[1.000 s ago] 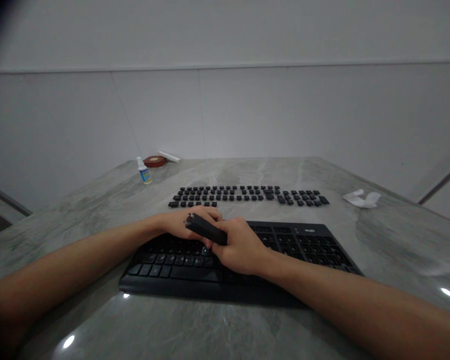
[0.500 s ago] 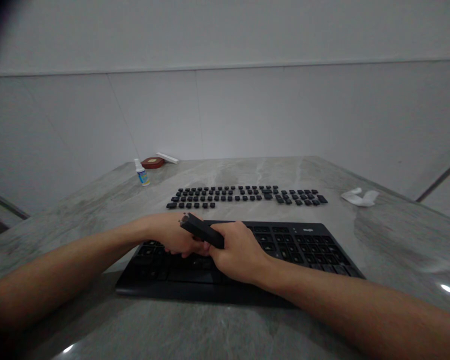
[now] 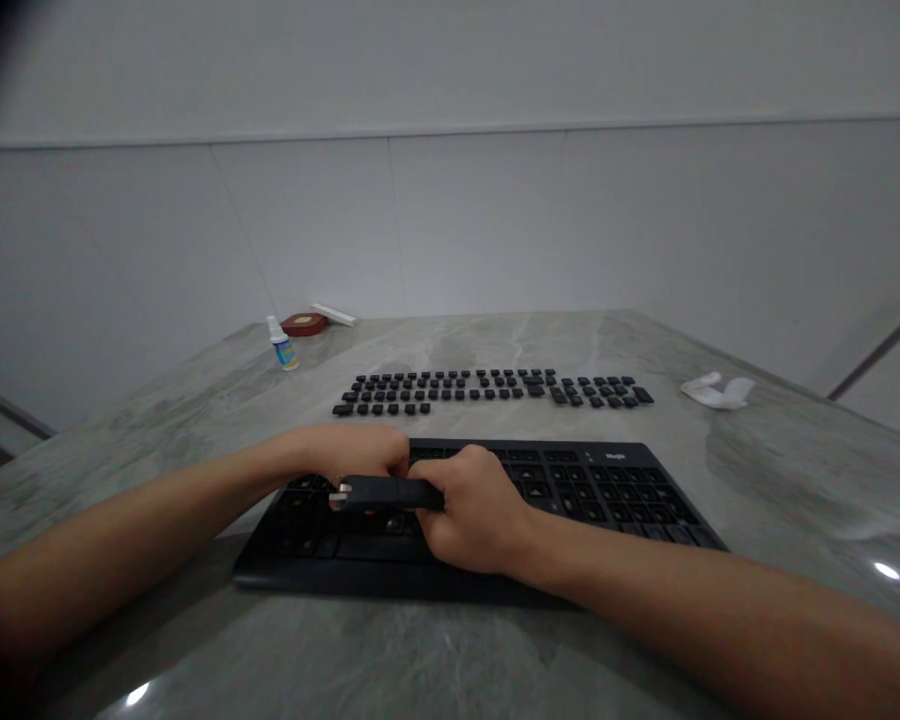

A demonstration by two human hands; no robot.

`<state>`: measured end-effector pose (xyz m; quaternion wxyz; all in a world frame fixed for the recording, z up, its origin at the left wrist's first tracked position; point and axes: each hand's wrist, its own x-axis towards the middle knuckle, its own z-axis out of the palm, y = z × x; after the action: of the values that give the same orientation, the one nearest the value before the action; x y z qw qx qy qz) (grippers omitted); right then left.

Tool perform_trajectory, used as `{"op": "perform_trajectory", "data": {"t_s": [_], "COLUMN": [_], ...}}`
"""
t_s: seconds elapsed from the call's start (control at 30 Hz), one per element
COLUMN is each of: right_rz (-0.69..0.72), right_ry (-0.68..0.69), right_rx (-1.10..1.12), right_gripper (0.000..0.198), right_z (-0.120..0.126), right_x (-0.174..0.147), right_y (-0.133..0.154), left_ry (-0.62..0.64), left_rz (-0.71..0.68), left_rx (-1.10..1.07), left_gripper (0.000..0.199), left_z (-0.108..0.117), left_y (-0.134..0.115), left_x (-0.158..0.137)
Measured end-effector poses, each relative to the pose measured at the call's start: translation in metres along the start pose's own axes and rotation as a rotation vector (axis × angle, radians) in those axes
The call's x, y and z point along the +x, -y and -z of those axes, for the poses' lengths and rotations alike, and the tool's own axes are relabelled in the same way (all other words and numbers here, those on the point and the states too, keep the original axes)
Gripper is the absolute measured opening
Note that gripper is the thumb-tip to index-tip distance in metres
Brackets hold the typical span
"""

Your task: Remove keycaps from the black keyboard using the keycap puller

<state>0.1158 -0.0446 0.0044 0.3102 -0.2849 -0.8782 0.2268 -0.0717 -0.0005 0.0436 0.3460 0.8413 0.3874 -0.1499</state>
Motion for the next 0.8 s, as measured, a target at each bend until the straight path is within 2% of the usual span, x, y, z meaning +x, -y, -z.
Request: {"op": "perform_trajectory", "data": {"t_s": [0.1, 0.27, 0.53, 0.8], "right_rz": [0.064, 0.122, 0.223, 0.254], "right_ry": [0.004, -0.02, -0.072, -0.082], "right_rx": [-0.043, -0.089, -0.144, -0.182], "right_gripper": [0.013, 0.013, 0.016, 0.022], "right_z": [0.0, -0.001, -0.004, -0.005], "right_x": [-0.001, -0.002, -0.004, -0.004], "right_y": [-0.001, -0.003, -0.003, -0.004], "left_ry": [-0.086, -0.13, 0.025, 0.055], "left_rz": [-0.013, -0.036, 0.045, 0.037], "left_rx": [0.074, 0.099, 0.008, -0.067], "left_gripper": [0.028, 0.032, 0.036, 0.031], "left_z": [-0.003, -0.005, 0.001, 0.002], "left_y": [0.004, 0.002, -0.013, -0.015], "left_x": [0.003, 0.001, -0.009, -0.009]}}
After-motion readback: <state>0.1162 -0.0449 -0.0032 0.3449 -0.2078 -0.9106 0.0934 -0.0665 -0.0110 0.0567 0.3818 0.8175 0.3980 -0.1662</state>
